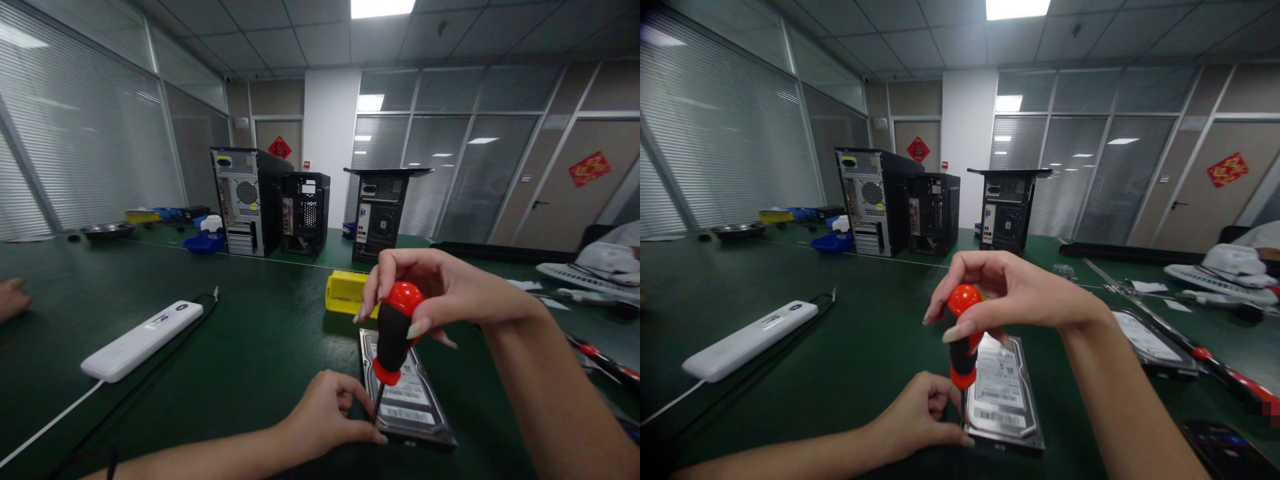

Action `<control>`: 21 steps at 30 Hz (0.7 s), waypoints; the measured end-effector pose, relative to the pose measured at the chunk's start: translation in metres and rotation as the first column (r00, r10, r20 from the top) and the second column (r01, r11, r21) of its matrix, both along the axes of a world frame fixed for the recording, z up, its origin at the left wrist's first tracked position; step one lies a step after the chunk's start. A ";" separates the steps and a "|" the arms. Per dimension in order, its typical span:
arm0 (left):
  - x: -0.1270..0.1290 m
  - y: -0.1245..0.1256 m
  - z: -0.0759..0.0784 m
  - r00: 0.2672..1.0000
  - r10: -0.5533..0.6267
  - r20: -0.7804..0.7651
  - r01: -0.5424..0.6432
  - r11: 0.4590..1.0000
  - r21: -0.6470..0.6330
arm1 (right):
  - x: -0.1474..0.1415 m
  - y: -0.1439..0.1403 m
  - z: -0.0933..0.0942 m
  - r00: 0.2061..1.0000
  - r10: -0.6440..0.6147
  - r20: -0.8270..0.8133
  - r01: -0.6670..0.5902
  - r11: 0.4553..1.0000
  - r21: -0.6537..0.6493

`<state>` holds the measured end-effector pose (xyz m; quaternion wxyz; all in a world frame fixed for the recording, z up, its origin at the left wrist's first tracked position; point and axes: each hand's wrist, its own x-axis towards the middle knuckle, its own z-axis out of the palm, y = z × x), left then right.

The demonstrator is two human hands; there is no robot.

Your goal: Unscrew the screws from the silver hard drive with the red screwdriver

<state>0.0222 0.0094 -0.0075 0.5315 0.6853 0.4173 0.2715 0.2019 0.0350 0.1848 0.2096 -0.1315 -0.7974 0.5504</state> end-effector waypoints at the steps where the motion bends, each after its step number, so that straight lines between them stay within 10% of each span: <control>1: 0.000 0.000 0.000 1.000 0.002 0.000 -0.002 1.000 -0.004 | 0.001 0.001 0.000 1.000 0.006 -0.007 -0.006 1.000 0.003; 21: 0.001 -0.001 0.004 1.000 0.001 0.031 0.000 1.000 -0.019 | -0.015 -0.004 -0.004 1.000 -0.007 0.005 0.008 0.999 -0.053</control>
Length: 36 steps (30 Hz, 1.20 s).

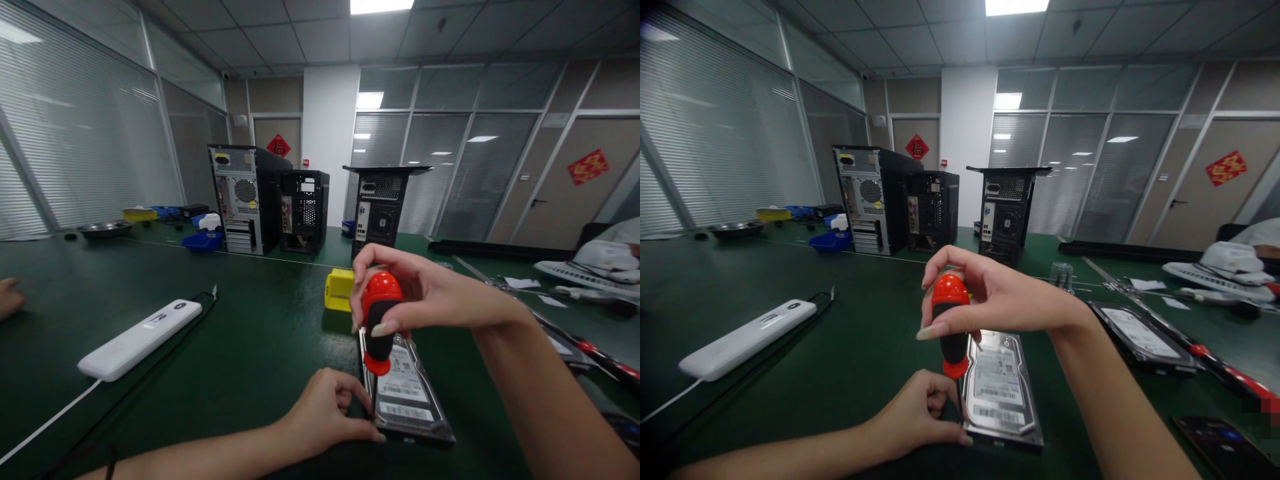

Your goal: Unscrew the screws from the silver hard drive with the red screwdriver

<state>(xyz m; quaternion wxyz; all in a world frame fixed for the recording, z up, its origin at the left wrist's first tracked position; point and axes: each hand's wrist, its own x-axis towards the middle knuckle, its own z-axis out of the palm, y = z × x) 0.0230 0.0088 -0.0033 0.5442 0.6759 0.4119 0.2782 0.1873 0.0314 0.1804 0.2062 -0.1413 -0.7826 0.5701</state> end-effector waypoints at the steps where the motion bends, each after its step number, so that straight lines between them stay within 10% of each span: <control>1: 0.000 0.000 -0.001 1.000 -0.002 0.004 0.002 1.000 -0.003 | 0.000 0.000 -0.001 1.000 0.006 -0.006 -0.006 1.000 -0.014; 36: 0.000 -0.001 0.000 1.000 0.011 -0.028 -0.010 0.999 0.035 | 0.015 0.005 0.000 0.994 -0.054 0.093 0.034 0.978 0.205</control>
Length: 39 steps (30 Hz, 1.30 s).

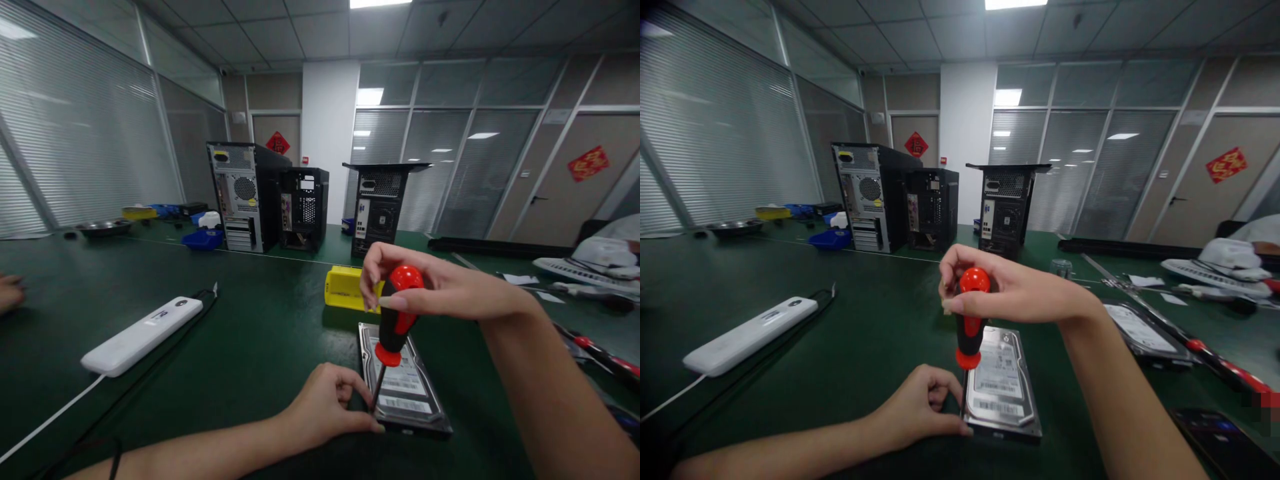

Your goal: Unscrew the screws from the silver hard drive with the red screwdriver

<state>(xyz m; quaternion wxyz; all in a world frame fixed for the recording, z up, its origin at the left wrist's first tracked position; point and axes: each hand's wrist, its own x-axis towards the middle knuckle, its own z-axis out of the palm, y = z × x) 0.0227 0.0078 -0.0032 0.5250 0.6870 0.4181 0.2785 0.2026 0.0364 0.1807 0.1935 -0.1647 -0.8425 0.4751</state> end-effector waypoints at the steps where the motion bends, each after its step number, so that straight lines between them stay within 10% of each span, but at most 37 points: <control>1: 0.000 0.000 0.001 1.000 -0.001 -0.001 0.001 1.000 -0.002 | 0.000 -0.001 0.001 1.000 -0.016 0.011 0.016 0.999 0.038; 39: -0.003 0.002 -0.003 0.998 -0.062 -0.012 0.063 0.998 0.022 | 0.015 -0.010 0.011 0.990 0.130 -0.047 -0.127 0.990 0.066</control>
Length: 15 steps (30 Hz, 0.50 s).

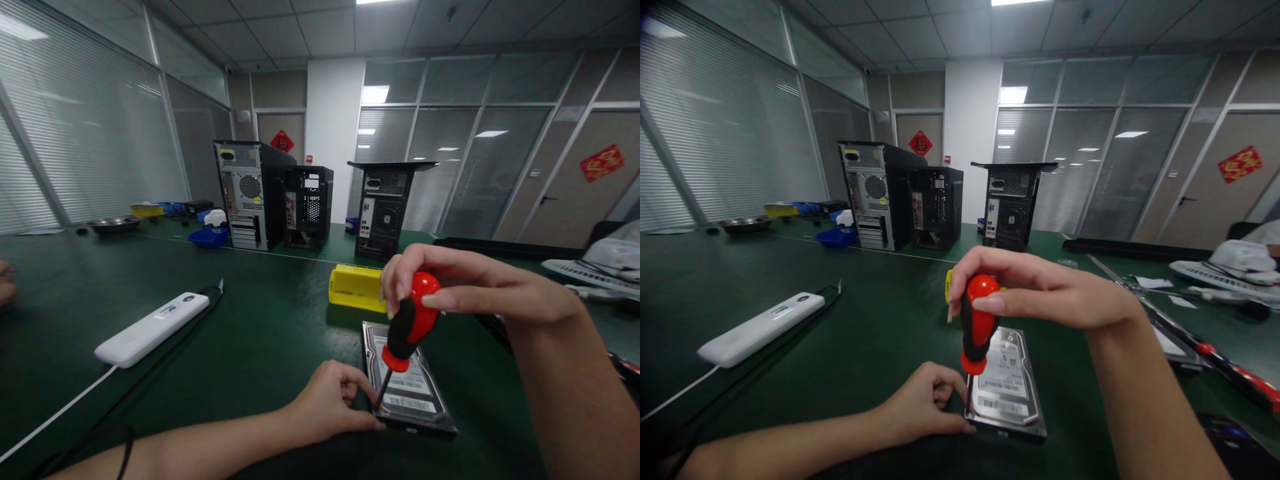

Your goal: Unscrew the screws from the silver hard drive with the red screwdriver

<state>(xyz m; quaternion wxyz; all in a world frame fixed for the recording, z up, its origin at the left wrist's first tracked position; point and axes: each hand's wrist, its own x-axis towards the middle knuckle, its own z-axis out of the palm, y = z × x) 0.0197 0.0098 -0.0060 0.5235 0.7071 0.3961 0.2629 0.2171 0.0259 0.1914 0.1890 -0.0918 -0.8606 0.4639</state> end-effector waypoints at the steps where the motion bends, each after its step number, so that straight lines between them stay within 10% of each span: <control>1: 0.000 0.000 0.000 1.000 0.001 0.002 -0.001 1.000 0.006 | -0.001 -0.001 0.001 1.000 -0.006 0.016 0.006 0.999 0.042; 15: 0.000 0.000 0.003 1.000 0.006 0.026 -0.005 1.000 -0.024 | -0.002 -0.015 0.007 0.850 -0.495 0.180 0.377 0.811 0.447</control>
